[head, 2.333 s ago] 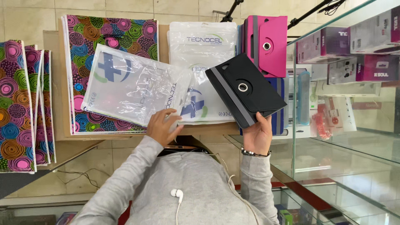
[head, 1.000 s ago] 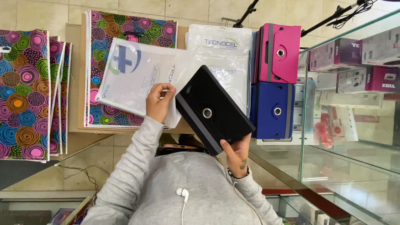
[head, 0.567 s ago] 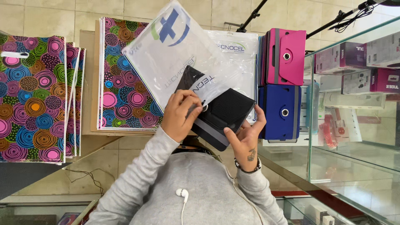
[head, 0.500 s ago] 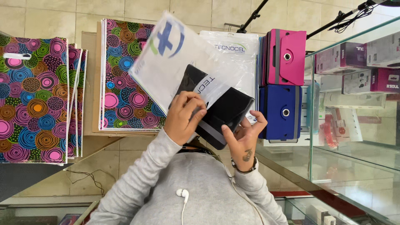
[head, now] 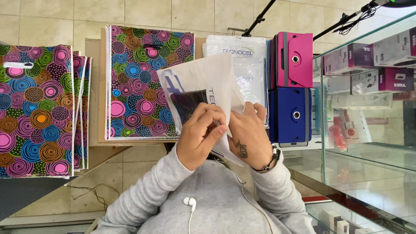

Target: The person places tablet cases into plastic bags and then places the bagged cases into larger patterned gift bags on a table.

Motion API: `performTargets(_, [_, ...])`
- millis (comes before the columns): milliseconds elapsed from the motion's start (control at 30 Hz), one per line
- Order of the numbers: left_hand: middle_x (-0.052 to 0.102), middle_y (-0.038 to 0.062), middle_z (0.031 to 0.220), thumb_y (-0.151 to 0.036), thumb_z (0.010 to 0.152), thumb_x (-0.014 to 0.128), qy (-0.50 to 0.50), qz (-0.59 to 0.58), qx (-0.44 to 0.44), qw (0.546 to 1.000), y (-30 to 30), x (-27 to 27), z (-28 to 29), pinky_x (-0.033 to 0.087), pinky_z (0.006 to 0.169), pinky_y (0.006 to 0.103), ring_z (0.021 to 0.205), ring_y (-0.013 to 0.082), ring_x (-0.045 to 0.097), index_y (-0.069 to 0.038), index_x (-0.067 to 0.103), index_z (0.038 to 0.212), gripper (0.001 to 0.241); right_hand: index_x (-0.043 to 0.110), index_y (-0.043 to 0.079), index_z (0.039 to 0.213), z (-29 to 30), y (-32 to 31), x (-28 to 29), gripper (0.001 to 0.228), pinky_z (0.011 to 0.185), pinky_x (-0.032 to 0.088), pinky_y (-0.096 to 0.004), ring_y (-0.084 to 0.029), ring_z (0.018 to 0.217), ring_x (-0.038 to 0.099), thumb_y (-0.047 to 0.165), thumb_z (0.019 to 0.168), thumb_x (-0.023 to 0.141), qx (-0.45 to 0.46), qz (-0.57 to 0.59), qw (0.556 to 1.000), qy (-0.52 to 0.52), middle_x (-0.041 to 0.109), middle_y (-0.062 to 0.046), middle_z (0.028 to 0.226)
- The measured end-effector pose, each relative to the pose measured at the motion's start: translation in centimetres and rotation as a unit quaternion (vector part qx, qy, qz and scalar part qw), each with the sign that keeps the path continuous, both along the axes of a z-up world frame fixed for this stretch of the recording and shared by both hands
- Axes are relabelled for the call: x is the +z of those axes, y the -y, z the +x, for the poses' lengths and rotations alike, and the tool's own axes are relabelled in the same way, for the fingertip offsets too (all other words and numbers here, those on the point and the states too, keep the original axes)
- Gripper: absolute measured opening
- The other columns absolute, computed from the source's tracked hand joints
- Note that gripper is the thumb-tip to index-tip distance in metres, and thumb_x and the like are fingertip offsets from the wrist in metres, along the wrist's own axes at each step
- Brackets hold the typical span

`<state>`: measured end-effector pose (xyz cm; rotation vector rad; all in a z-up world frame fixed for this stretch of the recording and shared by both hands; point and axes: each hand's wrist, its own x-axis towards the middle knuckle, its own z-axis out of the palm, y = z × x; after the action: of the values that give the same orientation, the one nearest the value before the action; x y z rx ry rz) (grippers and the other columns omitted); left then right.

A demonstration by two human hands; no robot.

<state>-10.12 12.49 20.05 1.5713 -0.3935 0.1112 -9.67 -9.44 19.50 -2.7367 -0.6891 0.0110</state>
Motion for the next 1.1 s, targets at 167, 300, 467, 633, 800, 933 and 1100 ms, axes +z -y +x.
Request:
performTargets(167, [0.07, 0.014, 0.12, -0.023, 0.12, 0.071, -0.005, -0.027, 0.07, 0.997, -2.8, 1.4, 1.1, 0.058, 0.076, 0.0405, 0.082, 0.026, 0.068, -0.01, 0.072, 0.112, 0.015, 0.073, 0.007, 0.135, 1.3, -3.8, 6.6, 0.03, 0.13, 0.042, -0.063, -0.043, 0.132, 0.07, 0.015, 0.106, 0.072, 0.01, 0.281, 0.96, 0.005, 0.078, -0.017, 0.137])
performTargets(300, [0.065, 0.008, 0.12, -0.023, 0.119, 0.073, -0.075, -0.17, 0.167, 0.968, -3.5, 0.7, 1.3, 0.065, 0.061, 0.0287, 0.072, 0.0147, 0.068, -0.007, 0.068, 0.113, 0.017, 0.059, -0.003, 0.157, -0.9, -4.4, 7.9, 0.098, 0.134, 0.049, -0.059, -0.045, 0.159, 0.059, 0.07, 0.096, 0.082, 0.033, 0.462, 0.886, -0.036, 0.049, -0.029, 0.171])
performTargets(467, [0.062, 0.008, 0.118, -0.021, 0.117, 0.076, -0.036, -0.182, 0.222, 0.957, -5.0, 1.3, 1.2, 0.065, 0.061, 0.0288, 0.075, 0.0149, 0.071, -0.003, 0.069, 0.111, 0.02, 0.068, 0.001, 0.145, -2.4, -6.7, 6.0, 0.075, 0.108, 0.067, -0.05, -0.037, 0.121, 0.083, 0.027, 0.083, 0.103, -0.039, 0.379, 0.925, -0.014, 0.078, -0.015, 0.134])
performTargets(633, [0.056, 0.018, 0.133, -0.029, 0.107, 0.093, 0.166, 0.029, 0.403, 0.899, -12.0, -1.4, 1.8, 0.047, 0.093, 0.0375, 0.117, 0.0296, 0.055, -0.001, 0.07, 0.121, 0.039, 0.07, 0.001, 0.131, 1.9, -5.4, 2.4, 0.04, 0.092, 0.073, -0.045, -0.031, 0.097, 0.091, 0.002, 0.099, 0.095, -0.074, 0.492, 0.867, 0.016, 0.09, -0.017, 0.105])
performTargets(800, [0.076, 0.023, 0.131, -0.023, 0.114, 0.084, 0.105, -0.017, 0.241, 0.965, -18.9, -3.0, 1.2, 0.055, 0.112, 0.0447, 0.124, 0.0332, 0.076, 0.006, 0.063, 0.154, 0.053, 0.053, 0.001, 0.142, 6.5, -3.0, -3.2, 0.058, 0.091, 0.066, -0.034, -0.023, 0.094, 0.085, -0.007, 0.099, 0.091, 0.022, 0.647, 0.756, -0.101, 0.086, -0.024, 0.105])
performTargets(933, [0.083, 0.016, 0.099, 0.001, 0.1, 0.099, 0.038, -0.011, 0.24, 0.97, -21.8, -9.7, 0.2, 0.063, 0.094, 0.038, 0.095, 0.0195, 0.078, 0.006, 0.084, 0.113, 0.021, 0.056, 0.001, 0.142, 8.4, -3.3, -6.1, 0.053, 0.093, 0.066, -0.034, -0.021, 0.099, 0.084, -0.007, 0.1, 0.089, 0.017, 0.64, 0.753, -0.153, 0.086, -0.022, 0.107])
performTargets(1100, [0.078, 0.013, 0.093, -0.002, 0.102, 0.096, -0.014, -0.015, 0.189, 0.982, -20.7, -8.4, -0.3, 0.06, 0.088, 0.0349, 0.09, 0.0141, 0.065, 0.002, 0.087, 0.112, 0.014, 0.058, -0.001, 0.156, 8.3, -5.7, -2.7, 0.065, 0.124, 0.055, -0.051, -0.033, 0.136, 0.074, 0.012, 0.104, 0.094, -0.009, 0.478, 0.876, -0.057, 0.077, -0.024, 0.147])
